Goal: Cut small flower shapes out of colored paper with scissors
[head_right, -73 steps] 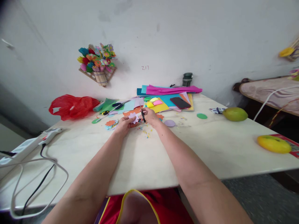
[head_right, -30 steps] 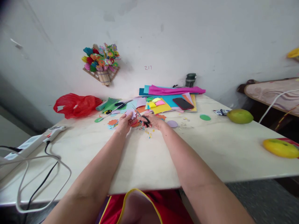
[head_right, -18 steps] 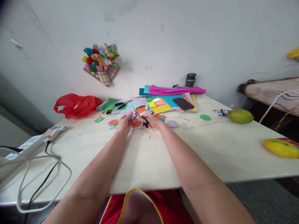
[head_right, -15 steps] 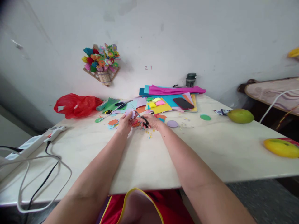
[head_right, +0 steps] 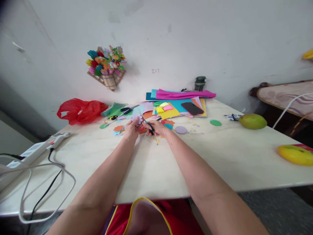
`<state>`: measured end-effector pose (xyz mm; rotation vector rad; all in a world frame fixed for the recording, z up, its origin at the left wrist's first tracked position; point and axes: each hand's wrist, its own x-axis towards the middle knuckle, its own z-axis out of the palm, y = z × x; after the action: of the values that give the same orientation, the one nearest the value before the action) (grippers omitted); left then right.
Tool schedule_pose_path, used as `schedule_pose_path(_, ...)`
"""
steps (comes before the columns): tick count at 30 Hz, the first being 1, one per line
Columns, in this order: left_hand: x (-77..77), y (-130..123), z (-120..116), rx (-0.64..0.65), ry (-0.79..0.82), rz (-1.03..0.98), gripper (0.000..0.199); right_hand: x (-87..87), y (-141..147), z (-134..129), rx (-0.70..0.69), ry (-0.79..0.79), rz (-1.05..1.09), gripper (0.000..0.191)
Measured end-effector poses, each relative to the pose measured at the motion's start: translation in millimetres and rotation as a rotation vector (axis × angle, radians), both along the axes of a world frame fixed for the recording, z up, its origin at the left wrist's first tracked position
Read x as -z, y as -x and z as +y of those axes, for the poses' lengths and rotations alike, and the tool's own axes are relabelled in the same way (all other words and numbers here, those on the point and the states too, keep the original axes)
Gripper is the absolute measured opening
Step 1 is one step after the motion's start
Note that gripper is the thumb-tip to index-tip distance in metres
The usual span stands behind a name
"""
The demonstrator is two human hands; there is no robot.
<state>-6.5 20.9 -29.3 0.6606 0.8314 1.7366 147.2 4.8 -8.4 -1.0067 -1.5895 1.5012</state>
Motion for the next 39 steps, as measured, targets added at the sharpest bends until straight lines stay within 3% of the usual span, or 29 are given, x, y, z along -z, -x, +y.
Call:
schedule_pose_path(10,-0.3,-3,1,0.007,0.044,-0.039,0.022,3.7,1,4,0.005,-0.035,-0.012,0.032)
schedule_pose_path(19,2.5,-2,2,0.02,0.058,-0.007,0.03,11.1,1,10,0.014,-0.034,-0.013,0.033)
schedule_pose_path(26,-2.8,-7,-3,-0.004,0.097,-0.099,0.015,12.2,1,11,0.018,-0.045,-0.018,0.034)
schedule_pose_path(39,2.9,-3,2,0.005,0.072,-0.025,0.03,6.2,2,6,0.01,-0.039,-0.013,0.04)
